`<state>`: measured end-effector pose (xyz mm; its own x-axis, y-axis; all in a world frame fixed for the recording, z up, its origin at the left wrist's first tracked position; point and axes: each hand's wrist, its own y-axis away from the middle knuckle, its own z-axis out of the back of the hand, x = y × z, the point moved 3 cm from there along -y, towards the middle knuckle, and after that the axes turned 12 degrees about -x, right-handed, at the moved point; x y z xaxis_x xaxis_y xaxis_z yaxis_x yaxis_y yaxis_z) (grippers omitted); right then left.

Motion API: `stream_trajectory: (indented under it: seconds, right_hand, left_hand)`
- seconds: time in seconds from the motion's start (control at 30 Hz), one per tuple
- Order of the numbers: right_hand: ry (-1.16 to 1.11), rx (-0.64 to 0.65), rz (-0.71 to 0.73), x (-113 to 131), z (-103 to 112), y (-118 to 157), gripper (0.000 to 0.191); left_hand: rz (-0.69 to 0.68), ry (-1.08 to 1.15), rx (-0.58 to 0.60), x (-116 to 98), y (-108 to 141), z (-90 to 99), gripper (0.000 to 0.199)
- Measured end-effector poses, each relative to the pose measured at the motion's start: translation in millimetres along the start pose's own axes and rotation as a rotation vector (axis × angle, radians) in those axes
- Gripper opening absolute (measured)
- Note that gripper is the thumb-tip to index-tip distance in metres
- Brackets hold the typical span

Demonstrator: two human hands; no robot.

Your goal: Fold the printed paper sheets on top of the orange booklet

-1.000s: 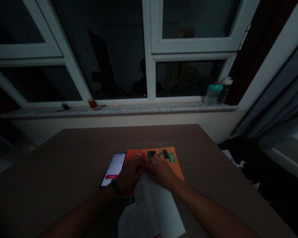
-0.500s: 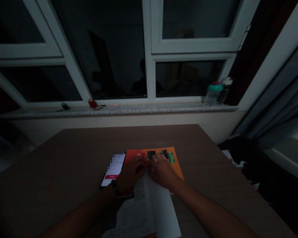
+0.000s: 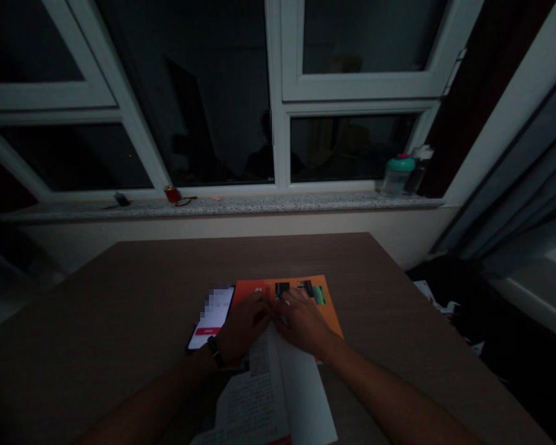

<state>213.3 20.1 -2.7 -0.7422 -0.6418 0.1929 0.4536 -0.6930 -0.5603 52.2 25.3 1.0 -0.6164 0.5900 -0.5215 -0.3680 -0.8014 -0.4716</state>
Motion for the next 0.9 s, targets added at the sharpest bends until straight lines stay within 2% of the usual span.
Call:
stream_trajectory:
  seconds: [0.23, 0.4, 0.5, 0.57, 0.73, 0.9]
  right_hand:
    - [0.009, -0.009, 0.046, 1, 2, 0, 0.011]
    - [-0.038, -0.046, -0.002, 2, 6, 0, 0.01]
    - [-0.089, -0.08, -0.056, 1, 13, 1, 0.027]
    - [-0.104, -0.093, -0.055, -1, 17, 2, 0.031]
    - [-0.178, -0.023, 0.009, -4, 16, 9, 0.024]
    - [-0.153, 0.079, -0.03, -11, 6, 10, 0.021]
  left_hand:
    - [0.039, -0.029, -0.053, 4, 0, -1.4, 0.013]
    - [0.059, -0.033, -0.048, 7, -2, 0.0, 0.013]
    - [0.062, -0.052, -0.062, 9, -2, 0.7, 0.012]
    - [0.066, -0.064, -0.076, 10, -1, 0.7, 0.01]
    - [0.063, -0.074, -0.072, 12, -1, -0.4, 0.01]
    - [0.03, -0.052, -0.058, 10, -1, 3.3, 0.013]
